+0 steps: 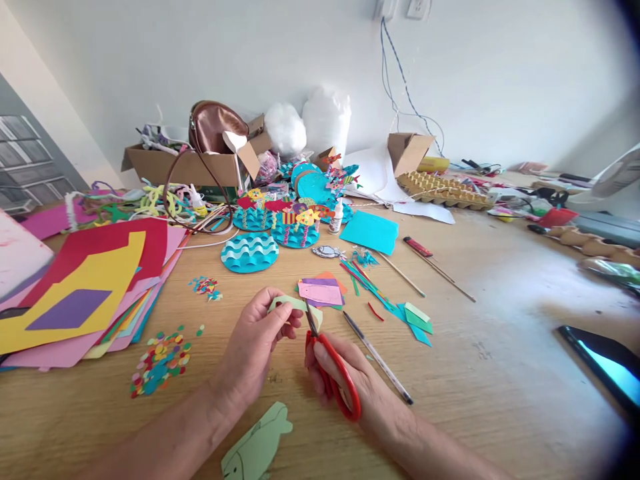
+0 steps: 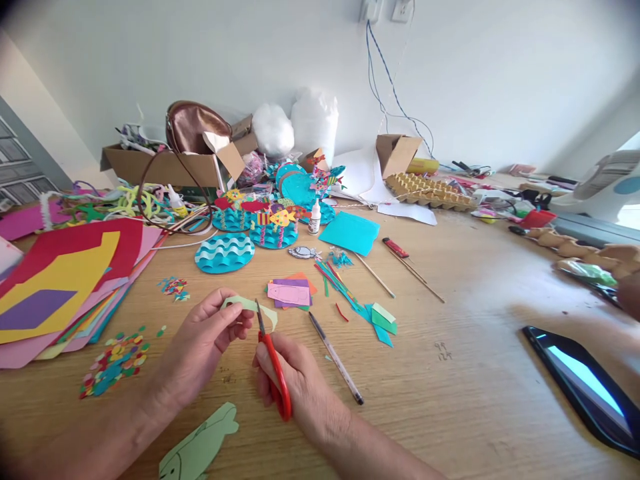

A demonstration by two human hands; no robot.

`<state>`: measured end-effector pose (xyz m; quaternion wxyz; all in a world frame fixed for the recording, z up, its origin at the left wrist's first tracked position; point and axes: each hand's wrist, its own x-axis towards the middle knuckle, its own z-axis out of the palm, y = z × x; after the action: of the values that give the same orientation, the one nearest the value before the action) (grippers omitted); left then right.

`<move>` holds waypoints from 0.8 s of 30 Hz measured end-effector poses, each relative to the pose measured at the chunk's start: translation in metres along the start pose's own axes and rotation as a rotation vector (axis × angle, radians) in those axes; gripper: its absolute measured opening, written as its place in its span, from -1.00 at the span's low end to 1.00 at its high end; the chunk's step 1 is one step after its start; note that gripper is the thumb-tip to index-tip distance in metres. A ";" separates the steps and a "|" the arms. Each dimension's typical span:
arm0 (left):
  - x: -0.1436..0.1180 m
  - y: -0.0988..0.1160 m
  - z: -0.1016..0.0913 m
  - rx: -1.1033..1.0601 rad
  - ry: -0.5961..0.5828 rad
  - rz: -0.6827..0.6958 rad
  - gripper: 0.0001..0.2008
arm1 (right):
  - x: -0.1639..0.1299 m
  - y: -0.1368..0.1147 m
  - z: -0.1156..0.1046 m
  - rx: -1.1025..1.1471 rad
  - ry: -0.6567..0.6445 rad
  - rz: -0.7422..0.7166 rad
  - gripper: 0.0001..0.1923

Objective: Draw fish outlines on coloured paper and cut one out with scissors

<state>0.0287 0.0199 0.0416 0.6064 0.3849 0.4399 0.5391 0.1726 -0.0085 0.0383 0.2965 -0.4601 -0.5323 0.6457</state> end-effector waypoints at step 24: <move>0.000 0.002 -0.001 0.005 -0.027 -0.029 -0.89 | -0.001 0.000 -0.001 -0.002 0.008 0.004 -0.56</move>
<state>0.0274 0.0199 0.0429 0.6193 0.3872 0.4386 0.5237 0.1735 -0.0088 0.0389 0.2965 -0.4641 -0.5310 0.6440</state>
